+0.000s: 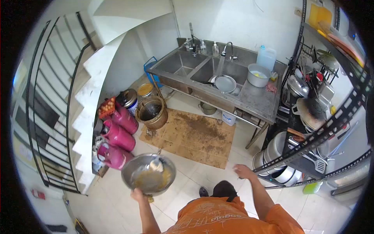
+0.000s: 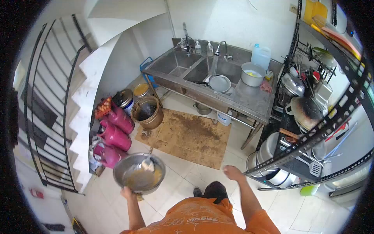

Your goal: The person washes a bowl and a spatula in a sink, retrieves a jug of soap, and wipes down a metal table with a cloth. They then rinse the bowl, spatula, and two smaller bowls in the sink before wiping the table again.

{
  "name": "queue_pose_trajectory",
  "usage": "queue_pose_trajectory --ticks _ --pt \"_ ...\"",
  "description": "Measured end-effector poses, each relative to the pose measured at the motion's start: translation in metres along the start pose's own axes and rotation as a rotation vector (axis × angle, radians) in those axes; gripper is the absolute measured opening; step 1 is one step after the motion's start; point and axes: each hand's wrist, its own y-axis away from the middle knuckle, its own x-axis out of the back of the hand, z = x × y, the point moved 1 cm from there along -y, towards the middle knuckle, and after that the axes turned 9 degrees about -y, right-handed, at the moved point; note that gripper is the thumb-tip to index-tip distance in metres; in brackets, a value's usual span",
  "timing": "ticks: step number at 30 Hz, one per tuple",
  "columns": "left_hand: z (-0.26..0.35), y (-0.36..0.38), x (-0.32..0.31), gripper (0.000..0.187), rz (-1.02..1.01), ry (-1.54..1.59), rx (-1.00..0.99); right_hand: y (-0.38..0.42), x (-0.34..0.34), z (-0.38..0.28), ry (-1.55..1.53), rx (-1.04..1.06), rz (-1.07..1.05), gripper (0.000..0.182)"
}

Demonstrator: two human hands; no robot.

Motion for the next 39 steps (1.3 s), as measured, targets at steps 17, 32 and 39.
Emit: queue_pose_trajectory --ticks 17,32,39 --pt "0.129 -0.009 -0.795 0.026 -0.916 -0.179 0.055 -0.223 0.177 0.117 -0.299 -0.414 0.515 0.024" --pt "-0.06 0.019 -1.13 0.029 -1.262 -0.475 0.159 -0.388 0.248 0.001 -0.548 -0.788 1.094 0.025" --pt "-0.05 0.021 -1.162 0.023 -1.328 -0.801 -0.576 -0.47 0.268 0.001 -0.411 -0.908 0.904 0.026"
